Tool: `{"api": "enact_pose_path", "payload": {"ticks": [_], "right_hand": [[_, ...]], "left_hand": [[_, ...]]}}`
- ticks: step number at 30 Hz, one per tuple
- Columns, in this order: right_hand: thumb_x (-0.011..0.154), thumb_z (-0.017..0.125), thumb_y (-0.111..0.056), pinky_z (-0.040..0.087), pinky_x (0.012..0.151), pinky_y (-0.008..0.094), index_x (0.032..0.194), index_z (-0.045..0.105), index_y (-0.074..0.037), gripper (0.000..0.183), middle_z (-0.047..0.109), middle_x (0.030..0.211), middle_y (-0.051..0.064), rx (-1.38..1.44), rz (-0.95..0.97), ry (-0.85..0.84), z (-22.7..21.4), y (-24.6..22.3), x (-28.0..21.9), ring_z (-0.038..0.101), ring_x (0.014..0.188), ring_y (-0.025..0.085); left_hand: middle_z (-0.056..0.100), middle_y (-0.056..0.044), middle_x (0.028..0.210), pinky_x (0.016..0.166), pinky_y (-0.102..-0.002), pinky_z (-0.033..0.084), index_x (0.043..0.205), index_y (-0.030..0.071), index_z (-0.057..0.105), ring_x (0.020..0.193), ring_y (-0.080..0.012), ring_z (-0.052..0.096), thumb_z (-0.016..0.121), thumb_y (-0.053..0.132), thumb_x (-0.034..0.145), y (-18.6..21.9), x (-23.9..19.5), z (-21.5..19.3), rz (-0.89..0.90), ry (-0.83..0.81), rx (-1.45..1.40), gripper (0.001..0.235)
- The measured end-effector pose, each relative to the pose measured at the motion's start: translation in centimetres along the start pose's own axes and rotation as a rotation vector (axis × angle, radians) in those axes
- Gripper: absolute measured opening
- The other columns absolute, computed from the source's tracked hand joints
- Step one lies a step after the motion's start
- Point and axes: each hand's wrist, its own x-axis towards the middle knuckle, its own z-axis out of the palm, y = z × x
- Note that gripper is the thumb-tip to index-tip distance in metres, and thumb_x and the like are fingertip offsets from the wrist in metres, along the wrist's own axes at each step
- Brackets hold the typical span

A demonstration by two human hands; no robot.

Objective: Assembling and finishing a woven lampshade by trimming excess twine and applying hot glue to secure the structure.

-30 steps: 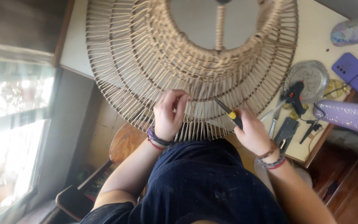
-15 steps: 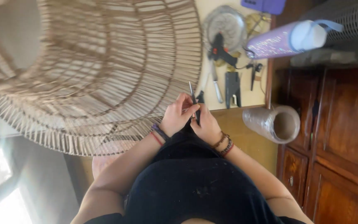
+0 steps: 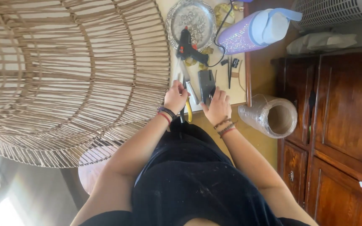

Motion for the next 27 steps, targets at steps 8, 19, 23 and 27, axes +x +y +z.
{"api": "enact_pose_path", "payload": {"ticks": [8,19,23,27], "right_hand": [[0.062,0.092,-0.04,0.064,0.077,0.05,0.145,0.034,0.007,0.111,0.056,0.11,0.021,0.046,-0.036,-0.065,4.5,2.2,3.5,0.069,0.098,0.041],[0.073,0.074,-0.025,0.057,0.076,0.047,0.109,0.065,0.005,0.047,0.064,0.09,0.023,1.063,0.07,-0.549,-3.8,5.2,1.0,0.068,0.083,0.035],[0.078,0.069,-0.012,0.055,0.091,0.048,0.115,0.064,0.003,0.04,0.063,0.109,0.017,1.318,-0.164,-0.693,-12.9,-0.5,-2.6,0.064,0.102,0.029],[0.08,0.074,-0.007,0.058,0.093,0.054,0.12,0.065,0.0,0.041,0.067,0.12,0.019,1.373,-0.563,-0.82,-13.7,-4.2,-2.8,0.063,0.113,0.025]], "left_hand": [[0.073,-0.009,0.103,0.087,-0.05,0.061,0.102,0.021,0.048,0.097,-0.0353,0.074,0.063,0.03,0.094,-1.3,2.9,2.5,0.038,0.183,0.05,0.019],[0.063,-0.012,0.109,0.085,-0.052,0.062,0.115,0.015,0.047,0.098,-0.0418,0.072,0.058,0.024,0.097,-2.9,5.5,5.5,0.06,0.215,0.299,0.024],[0.071,-0.011,0.099,0.077,-0.049,0.063,0.118,0.014,0.056,0.089,-0.0363,0.076,0.058,0.028,0.095,-3.1,3.5,4.8,0.176,0.36,0.293,0.027],[0.076,0.013,0.092,0.081,-0.037,0.062,0.098,0.032,0.066,0.084,-0.0148,0.077,0.066,0.037,0.091,-0.8,-3.5,-1.6,0.237,0.402,-0.088,0.009]]}}
